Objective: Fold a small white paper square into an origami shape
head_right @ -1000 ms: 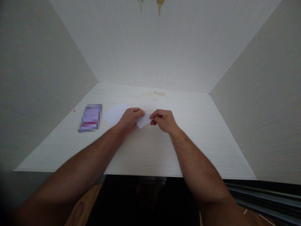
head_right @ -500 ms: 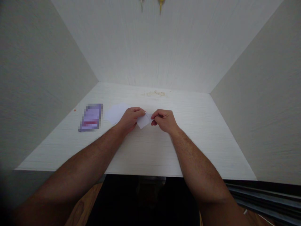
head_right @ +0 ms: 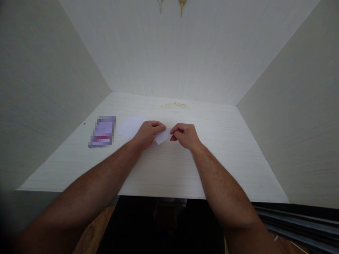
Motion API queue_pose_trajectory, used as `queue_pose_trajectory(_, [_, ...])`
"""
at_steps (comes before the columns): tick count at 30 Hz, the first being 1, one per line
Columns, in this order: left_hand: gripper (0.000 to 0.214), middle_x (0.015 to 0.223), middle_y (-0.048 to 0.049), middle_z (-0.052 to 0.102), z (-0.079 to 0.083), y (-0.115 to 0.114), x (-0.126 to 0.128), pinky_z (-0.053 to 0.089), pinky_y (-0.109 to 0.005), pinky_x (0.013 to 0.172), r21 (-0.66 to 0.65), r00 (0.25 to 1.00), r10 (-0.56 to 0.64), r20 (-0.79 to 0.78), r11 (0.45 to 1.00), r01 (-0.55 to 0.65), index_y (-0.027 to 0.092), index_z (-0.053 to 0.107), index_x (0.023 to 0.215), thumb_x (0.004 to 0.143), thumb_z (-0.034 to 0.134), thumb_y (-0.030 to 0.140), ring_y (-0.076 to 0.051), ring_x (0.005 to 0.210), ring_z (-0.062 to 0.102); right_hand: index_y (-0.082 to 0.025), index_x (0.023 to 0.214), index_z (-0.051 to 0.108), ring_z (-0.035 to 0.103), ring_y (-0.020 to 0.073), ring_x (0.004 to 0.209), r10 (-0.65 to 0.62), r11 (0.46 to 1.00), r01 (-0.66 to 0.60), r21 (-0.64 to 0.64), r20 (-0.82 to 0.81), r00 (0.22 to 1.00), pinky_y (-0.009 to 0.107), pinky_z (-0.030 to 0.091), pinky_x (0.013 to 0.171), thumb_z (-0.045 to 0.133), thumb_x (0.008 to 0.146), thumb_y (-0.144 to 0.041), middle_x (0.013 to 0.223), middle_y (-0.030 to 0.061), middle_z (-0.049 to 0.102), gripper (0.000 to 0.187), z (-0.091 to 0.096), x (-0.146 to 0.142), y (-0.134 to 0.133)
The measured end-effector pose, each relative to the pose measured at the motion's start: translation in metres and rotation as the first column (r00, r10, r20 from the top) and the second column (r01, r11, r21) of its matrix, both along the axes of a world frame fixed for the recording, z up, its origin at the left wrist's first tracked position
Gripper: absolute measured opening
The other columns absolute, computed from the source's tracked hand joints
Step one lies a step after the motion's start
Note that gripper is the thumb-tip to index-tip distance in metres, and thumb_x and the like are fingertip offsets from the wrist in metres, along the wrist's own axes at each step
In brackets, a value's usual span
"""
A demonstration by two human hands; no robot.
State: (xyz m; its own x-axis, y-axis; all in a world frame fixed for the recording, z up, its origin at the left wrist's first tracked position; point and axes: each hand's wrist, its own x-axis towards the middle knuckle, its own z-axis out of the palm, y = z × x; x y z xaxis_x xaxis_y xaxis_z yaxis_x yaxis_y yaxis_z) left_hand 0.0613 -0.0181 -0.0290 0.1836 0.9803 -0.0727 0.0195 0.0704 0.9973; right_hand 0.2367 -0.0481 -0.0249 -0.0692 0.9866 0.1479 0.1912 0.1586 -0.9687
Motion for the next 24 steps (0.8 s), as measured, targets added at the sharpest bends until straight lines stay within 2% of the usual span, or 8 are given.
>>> queue_pose_trajectory(9, [0.022, 0.065, -0.0046, 0.068, -0.0042, 0.001, -0.0013, 0.046, -0.026, 0.054, 0.012, 0.998, -0.068, -0.007, 0.998, 0.068, 0.014, 0.07, 0.074, 0.065, 0.075, 0.034, -0.015, 0.057, 0.062, -0.018, 0.067, 0.072, 0.065, 0.0121, 0.049, -0.008, 1.0, 0.008, -0.002, -0.002, 1.0, 0.022, 0.052, 0.051, 0.055, 0.063, -0.017, 0.053, 0.0, 0.068, 0.018, 0.0015, -0.0019, 0.0008])
queue_pose_trajectory(21, [0.02, 0.065, -0.0049, 0.068, -0.0041, 0.0004, -0.0004, 0.047, -0.026, 0.055, -0.002, 0.998, -0.056, -0.001, 0.998, 0.056, 0.014, 0.069, 0.074, 0.066, 0.074, 0.031, -0.015, 0.057, 0.062, -0.018, 0.069, 0.073, 0.066, 0.0123, 0.051, -0.003, 1.0, 0.003, 0.009, 0.021, 1.0, 0.023, 0.053, 0.052, 0.055, 0.065, -0.016, 0.054, 0.0, 0.068, 0.019, -0.0034, -0.0002, 0.0016])
queue_pose_trajectory(24, [0.019, 0.065, -0.0047, 0.068, -0.0016, -0.0005, -0.0006, 0.045, -0.025, 0.053, 0.015, 0.998, -0.04, -0.042, 0.999, 0.041, 0.014, 0.069, 0.073, 0.066, 0.073, 0.031, -0.014, 0.056, 0.061, -0.018, 0.07, 0.071, 0.066, 0.0124, 0.052, 0.018, 1.0, -0.019, 0.016, 0.021, 1.0, 0.023, 0.053, 0.053, 0.055, 0.066, -0.017, 0.055, -0.0003, 0.068, 0.017, -0.0028, -0.0001, 0.0012])
